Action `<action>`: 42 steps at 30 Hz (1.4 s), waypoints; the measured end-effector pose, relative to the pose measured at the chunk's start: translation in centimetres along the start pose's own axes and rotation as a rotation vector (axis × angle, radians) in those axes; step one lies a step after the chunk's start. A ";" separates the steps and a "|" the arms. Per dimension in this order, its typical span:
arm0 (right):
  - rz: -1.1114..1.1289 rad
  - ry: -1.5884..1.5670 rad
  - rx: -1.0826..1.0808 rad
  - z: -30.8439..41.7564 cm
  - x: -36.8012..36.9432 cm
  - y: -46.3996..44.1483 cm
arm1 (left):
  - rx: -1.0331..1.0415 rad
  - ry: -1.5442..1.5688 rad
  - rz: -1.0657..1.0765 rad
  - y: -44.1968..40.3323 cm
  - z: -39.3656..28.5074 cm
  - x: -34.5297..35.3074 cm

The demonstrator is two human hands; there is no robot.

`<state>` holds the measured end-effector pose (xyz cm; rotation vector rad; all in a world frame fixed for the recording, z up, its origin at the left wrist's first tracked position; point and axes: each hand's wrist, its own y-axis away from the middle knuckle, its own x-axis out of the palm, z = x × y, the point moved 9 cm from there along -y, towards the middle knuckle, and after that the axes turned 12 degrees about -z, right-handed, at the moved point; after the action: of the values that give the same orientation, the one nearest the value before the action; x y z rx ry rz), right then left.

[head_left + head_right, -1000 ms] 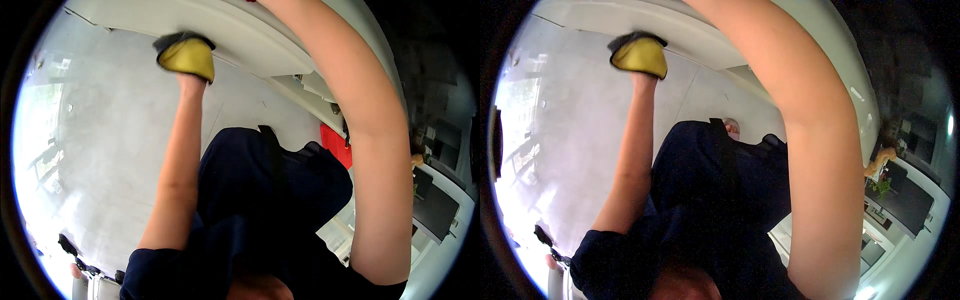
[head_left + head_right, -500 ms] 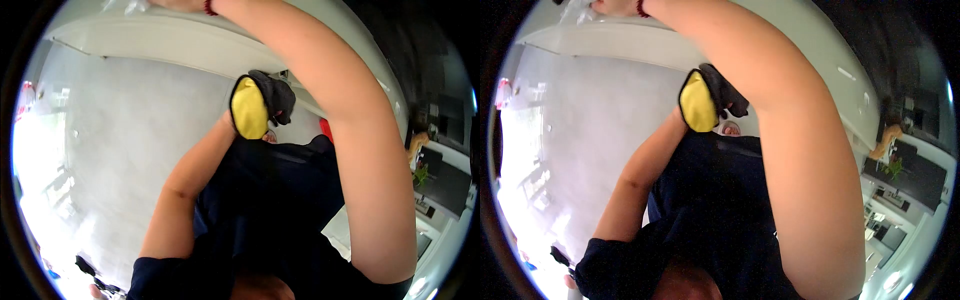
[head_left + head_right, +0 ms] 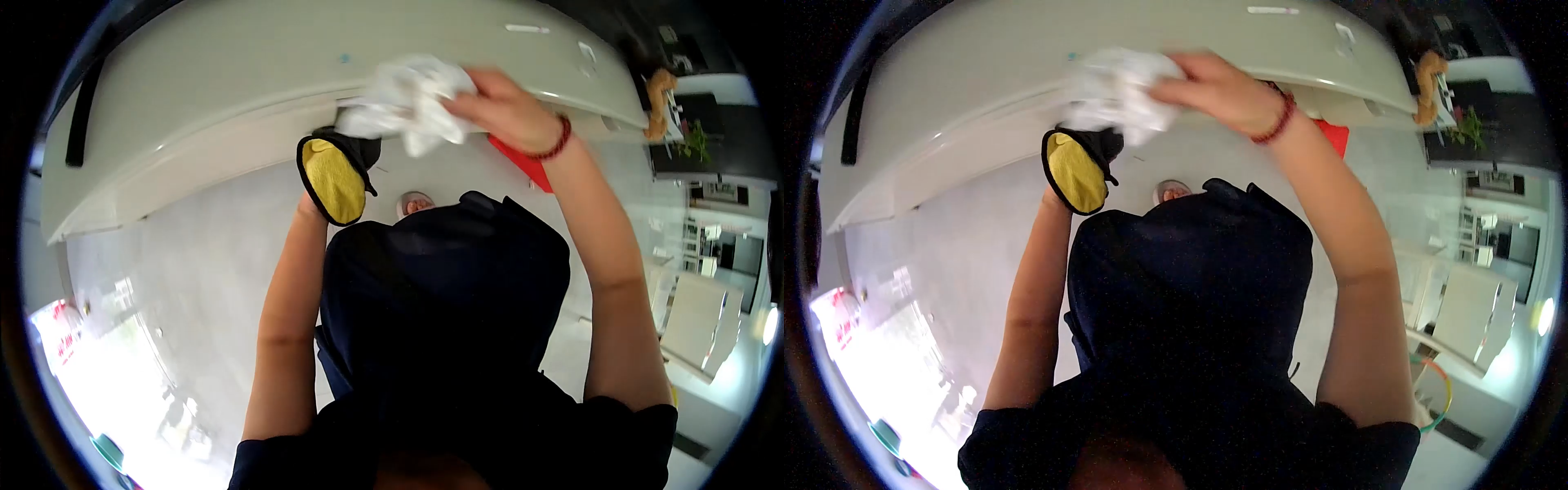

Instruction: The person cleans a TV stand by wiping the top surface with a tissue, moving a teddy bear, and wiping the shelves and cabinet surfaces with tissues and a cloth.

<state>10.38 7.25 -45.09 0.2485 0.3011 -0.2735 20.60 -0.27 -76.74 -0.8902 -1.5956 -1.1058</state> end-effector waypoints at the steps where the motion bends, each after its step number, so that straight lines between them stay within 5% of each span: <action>1: -0.124 -0.175 0.162 -6.1 -2.4 2.1 | 0.053 -0.102 0.051 0.3 0.1 1.8; 4: -0.382 -0.631 0.524 -19.9 -4.8 8.5 | 0.132 -0.232 0.157 0.2 0.0 3.2; 7: -0.562 -0.788 0.479 -26.9 -8.1 10.7 | 0.153 -0.250 0.165 -1.4 0.3 2.6; 9: -0.740 -0.266 0.357 -30.8 -10.8 8.7 | 0.248 -0.296 0.259 -2.5 0.0 4.5; 10: -0.804 0.006 0.304 -31.4 -11.7 7.1 | 0.175 -0.275 -0.096 -4.3 0.1 -2.0; 12: -0.647 0.712 0.112 -26.3 -8.9 2.8 | 0.154 -0.356 -0.156 -2.1 0.0 1.5; 14: -0.792 0.693 -0.222 -29.0 -6.2 -0.7 | 0.889 -1.928 0.258 -0.3 0.5 10.6; 16: -0.673 0.846 -0.102 -28.3 -2.3 -4.2 | 1.020 -2.723 0.524 -0.4 3.6 13.0; 20: -0.573 0.840 -0.472 -24.6 5.4 -5.8 | 0.704 -2.481 0.398 -1.2 1.6 8.8; 23: -0.551 0.848 -0.579 -25.8 4.2 -5.3 | 0.453 -2.896 0.542 -2.2 2.9 8.6; 29: -0.802 1.003 -0.436 -32.6 -8.8 1.3 | 0.241 -1.565 0.026 -1.3 -1.6 -2.2; 32: -0.878 0.914 -0.415 -33.0 -8.9 2.4 | 0.188 -1.648 -0.172 0.3 -1.3 -1.7; 35: -0.855 0.717 -0.472 -32.8 -2.4 -1.8 | 0.232 -1.398 -0.122 -0.4 -2.0 -3.8; 37: -0.760 0.673 -0.621 -29.1 3.7 -4.4 | 0.216 -1.640 -0.006 -0.8 -0.7 -2.2; 40: -0.633 0.683 -0.829 -26.8 5.6 -4.6 | 0.184 -2.505 0.246 -2.3 1.1 -1.3; 42: -0.555 0.802 -0.794 -28.7 4.3 -4.3 | 0.111 -1.449 -0.091 -2.5 0.2 -2.6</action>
<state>5.68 10.33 -73.91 -0.5468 1.2445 -0.5709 18.97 -0.96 -79.91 -1.7198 -2.7903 -0.2767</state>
